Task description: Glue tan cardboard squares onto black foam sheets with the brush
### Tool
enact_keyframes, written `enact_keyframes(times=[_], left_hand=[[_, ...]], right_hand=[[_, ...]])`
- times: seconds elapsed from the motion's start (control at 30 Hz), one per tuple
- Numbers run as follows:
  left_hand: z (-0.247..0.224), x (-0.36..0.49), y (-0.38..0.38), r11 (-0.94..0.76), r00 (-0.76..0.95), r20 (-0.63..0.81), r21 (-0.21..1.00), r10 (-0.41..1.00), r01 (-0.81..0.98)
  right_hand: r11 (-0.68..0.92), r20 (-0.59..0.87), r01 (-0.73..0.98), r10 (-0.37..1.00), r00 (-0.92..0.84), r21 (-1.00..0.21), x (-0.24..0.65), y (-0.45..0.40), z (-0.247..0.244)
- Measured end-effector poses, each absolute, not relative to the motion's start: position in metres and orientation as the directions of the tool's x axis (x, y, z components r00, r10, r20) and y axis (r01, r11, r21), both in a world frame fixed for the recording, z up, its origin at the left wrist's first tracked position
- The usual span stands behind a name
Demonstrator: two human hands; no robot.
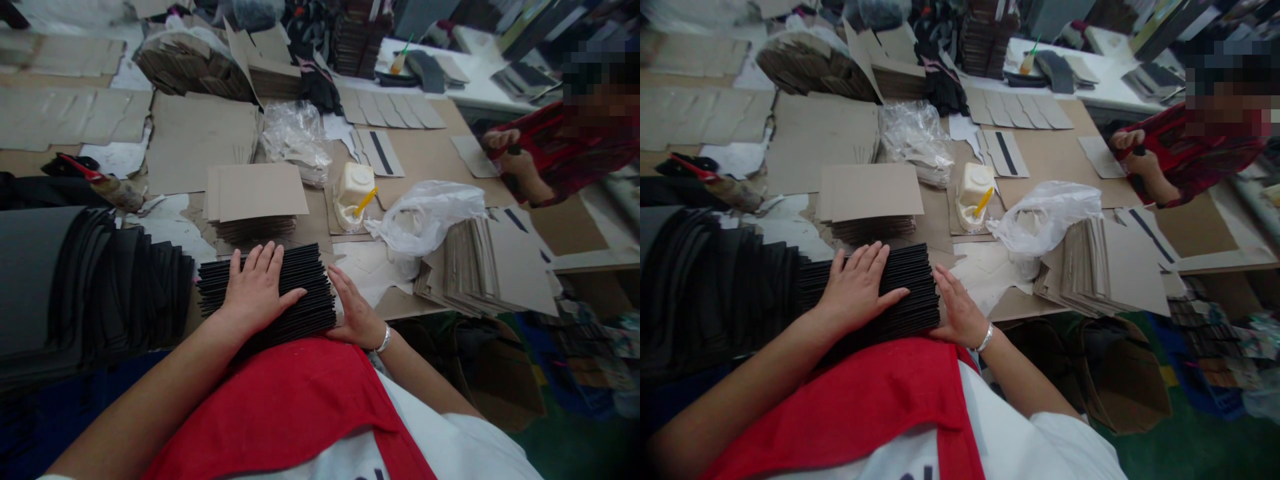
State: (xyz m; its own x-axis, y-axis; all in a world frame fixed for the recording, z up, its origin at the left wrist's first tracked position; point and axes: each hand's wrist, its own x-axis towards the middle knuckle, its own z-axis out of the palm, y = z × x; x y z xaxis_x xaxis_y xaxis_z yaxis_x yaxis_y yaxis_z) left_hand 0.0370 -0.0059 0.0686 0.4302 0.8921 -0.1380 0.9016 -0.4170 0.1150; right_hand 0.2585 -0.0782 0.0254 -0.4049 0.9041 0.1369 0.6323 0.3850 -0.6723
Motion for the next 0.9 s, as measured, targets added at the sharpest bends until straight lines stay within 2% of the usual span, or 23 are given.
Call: enact_keyframes(times=[0.53, 0.9], left_hand=[[0.07, 0.037, -0.007, -0.413, 0.429, -0.141, 0.127, 0.892, 0.902], [0.069, 0.037, -0.008, -0.414, 0.43, -0.128, 0.131, 0.894, 0.901]], right_hand=[[0.487, 0.165, 0.599, 0.843, -0.511, -0.636, 0.258, -0.066, 0.034], [0.497, 0.155, 0.594, 0.833, -0.532, -0.633, 0.258, -0.06, 0.035]])
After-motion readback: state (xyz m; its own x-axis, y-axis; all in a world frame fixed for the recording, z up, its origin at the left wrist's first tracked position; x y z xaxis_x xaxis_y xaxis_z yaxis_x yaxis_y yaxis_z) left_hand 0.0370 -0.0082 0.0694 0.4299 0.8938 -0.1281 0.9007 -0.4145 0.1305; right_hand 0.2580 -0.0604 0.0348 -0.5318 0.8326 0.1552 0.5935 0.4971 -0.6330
